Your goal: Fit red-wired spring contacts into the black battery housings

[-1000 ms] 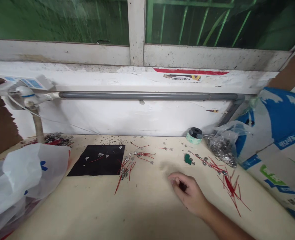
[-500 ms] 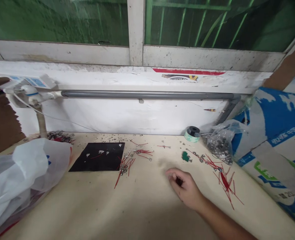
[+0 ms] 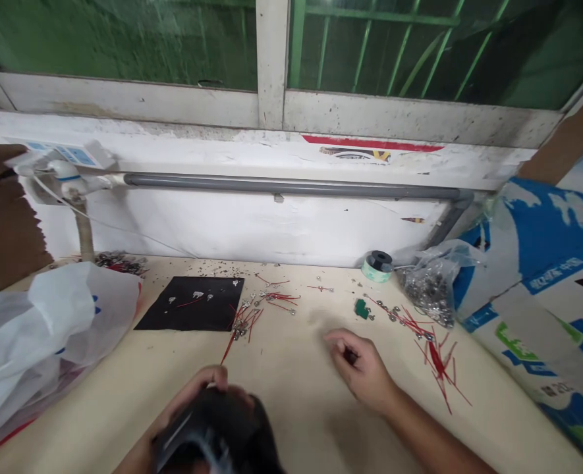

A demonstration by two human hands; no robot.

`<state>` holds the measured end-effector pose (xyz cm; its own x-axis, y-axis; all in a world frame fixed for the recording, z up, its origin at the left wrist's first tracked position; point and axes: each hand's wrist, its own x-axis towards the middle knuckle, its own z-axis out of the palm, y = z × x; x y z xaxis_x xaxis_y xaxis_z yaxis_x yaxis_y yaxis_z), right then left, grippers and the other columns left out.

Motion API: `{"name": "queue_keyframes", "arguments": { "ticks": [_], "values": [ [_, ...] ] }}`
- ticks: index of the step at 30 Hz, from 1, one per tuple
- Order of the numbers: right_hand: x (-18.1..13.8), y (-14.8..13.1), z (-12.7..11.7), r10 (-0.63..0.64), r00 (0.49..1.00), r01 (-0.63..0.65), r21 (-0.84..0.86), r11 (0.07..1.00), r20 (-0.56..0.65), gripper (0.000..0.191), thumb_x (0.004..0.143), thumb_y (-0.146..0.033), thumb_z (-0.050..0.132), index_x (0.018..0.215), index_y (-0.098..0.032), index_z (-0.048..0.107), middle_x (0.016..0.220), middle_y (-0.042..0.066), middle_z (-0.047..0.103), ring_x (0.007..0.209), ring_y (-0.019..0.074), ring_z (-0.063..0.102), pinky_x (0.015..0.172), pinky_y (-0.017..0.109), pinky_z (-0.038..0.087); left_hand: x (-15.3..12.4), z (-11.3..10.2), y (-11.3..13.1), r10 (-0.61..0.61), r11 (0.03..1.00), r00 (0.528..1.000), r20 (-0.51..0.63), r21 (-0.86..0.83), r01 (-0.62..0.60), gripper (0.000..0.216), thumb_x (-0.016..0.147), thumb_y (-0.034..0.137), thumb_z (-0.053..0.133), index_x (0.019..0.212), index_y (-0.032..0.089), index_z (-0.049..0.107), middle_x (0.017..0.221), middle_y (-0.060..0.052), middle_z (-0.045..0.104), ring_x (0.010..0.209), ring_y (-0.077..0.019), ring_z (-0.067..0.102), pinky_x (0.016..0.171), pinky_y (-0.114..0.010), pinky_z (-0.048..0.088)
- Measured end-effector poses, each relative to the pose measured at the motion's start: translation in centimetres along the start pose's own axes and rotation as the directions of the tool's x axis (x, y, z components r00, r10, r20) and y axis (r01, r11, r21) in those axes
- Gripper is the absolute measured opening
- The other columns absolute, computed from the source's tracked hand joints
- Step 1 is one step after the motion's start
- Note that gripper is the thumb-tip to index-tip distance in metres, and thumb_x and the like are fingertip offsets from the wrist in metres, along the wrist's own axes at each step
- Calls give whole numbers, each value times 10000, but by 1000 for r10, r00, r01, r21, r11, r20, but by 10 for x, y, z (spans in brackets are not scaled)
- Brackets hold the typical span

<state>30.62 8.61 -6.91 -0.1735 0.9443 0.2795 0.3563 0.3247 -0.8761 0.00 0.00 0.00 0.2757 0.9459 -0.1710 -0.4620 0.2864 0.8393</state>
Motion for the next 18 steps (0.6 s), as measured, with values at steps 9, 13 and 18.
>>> {"name": "queue_keyframes", "arguments": {
  "ticks": [9, 13, 18],
  "values": [
    [11, 9, -17, -40, 959, 32, -31, 999, -279, 158, 925, -281, 538, 964, -183, 655, 654, -37, 399, 579, 132, 432, 560, 255, 383, 91, 87, 20, -124, 952, 956, -265, -305, 39, 381, 739, 27, 759, 1099, 121, 674, 1002, -123, 731, 850, -228, 730, 755, -296, 614],
    [17, 8, -23, -136, 929, 102, -116, 988, -344, 165, 898, -217, 541, 1033, -207, 636, 782, -4, 459, 646, 143, 480, 574, 257, 424, 154, 93, 7, -156, 915, 928, -337, -404, 7, 192, 847, -9, 628, 1006, 98, 642, 903, -110, 712, 747, -172, 714, 694, -274, 627],
    [19, 8, -21, -167, 944, 114, -194, 974, -283, 500, 864, -171, 550, 1346, -268, 466, 1092, 60, 469, 760, 154, 535, 641, 291, 510, 196, 91, -8, -181, 967, 932, -315, -230, 110, 245, 886, 15, 596, 1084, 157, 572, 965, -93, 682, 740, -154, 704, 673, -289, 633]
  ]
}}
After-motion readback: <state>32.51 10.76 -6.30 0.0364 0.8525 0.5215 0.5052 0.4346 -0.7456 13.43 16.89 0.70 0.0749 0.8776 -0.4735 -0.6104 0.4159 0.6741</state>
